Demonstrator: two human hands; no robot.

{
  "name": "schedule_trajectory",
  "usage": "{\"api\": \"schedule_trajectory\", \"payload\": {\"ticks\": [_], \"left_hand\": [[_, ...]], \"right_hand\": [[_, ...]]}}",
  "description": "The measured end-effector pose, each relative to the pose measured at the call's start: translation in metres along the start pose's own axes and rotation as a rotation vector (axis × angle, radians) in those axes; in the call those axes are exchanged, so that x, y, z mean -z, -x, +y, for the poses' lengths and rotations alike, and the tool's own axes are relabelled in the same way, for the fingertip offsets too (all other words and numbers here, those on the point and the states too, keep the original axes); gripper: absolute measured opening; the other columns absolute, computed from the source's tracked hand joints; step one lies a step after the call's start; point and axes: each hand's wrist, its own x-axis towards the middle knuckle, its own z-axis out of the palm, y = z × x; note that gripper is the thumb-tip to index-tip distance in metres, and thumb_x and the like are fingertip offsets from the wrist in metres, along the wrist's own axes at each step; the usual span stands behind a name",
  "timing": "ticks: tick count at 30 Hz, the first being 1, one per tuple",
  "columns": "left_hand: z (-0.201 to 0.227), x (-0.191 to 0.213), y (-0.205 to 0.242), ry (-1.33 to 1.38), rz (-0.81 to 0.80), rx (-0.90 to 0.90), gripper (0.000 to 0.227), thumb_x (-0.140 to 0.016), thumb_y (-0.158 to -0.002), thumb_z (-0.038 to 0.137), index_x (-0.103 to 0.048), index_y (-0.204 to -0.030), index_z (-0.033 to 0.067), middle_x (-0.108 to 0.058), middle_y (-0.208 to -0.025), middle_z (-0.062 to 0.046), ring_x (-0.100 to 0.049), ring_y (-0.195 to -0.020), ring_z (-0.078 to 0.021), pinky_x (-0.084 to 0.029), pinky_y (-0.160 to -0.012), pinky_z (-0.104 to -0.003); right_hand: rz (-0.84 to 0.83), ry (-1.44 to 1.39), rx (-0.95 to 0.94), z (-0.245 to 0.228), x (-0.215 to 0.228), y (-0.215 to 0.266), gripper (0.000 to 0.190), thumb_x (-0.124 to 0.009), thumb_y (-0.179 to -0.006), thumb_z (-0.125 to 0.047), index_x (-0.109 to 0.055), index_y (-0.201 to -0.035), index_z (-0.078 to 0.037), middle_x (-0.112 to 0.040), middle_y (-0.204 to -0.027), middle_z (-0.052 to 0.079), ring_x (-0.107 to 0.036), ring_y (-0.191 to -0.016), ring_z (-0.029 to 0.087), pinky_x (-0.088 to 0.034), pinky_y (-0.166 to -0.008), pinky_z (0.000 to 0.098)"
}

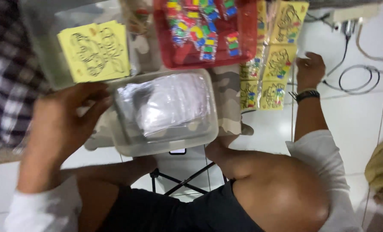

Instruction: The person picks up drawings on yellow paper and small colorful tiles by hand, places them together into small plastic bags, and sets the finished bags into a larger container.

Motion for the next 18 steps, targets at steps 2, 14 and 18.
{"api": "schedule_trajectory", "payload": {"ticks": [2, 14, 18], "left_hand": [[-0.003, -0.007, 0.000, 0.018, 0.004, 0.024, 0.029, -0.080, -0.088, 0.006, -0.075, -0.115, -0.0027, -0.077, -0.096, -0.013, -0.070, -0.068, -0.0266, -0.053, -0.059, -0.037], [-0.033, -0.132, 0.001, 0.105, 0.136, -0.288, 0.020, -0.067, -0.080, 0.009, -0.076, -0.097, 0.0057, -0.075, -0.102, -0.011, -0.068, -0.091, -0.0365, -0.053, -0.076, -0.046], [-0.041, -0.185, 0.001, -0.200, 0.157, -0.281, 0.065, -0.079, -0.076, 0.025, -0.058, -0.135, 0.0059, -0.053, -0.137, -0.022, -0.062, -0.111, -0.0382, -0.051, -0.088, -0.046]], "right_hand": [[-0.003, -0.115, -0.102, 0.004, 0.008, -0.014, 0.019, -0.079, -0.091, 0.010, -0.073, -0.107, 0.001, -0.071, -0.098, 0.008, -0.063, -0.079, 0.017, -0.056, -0.072, 0.0275], [-0.418, -0.144, 0.270, -0.407, 0.124, -0.076, 0.014, -0.066, -0.124, 0.010, -0.065, -0.138, 0.006, -0.069, -0.123, 0.014, -0.066, -0.108, 0.018, -0.057, -0.094, 0.0278], [-0.526, -0.207, 0.363, -0.532, 0.117, -0.012, 0.021, -0.064, -0.116, 0.015, -0.063, -0.137, 0.010, -0.064, -0.119, 0.015, -0.055, -0.100, 0.017, -0.049, -0.091, 0.0279]]}}
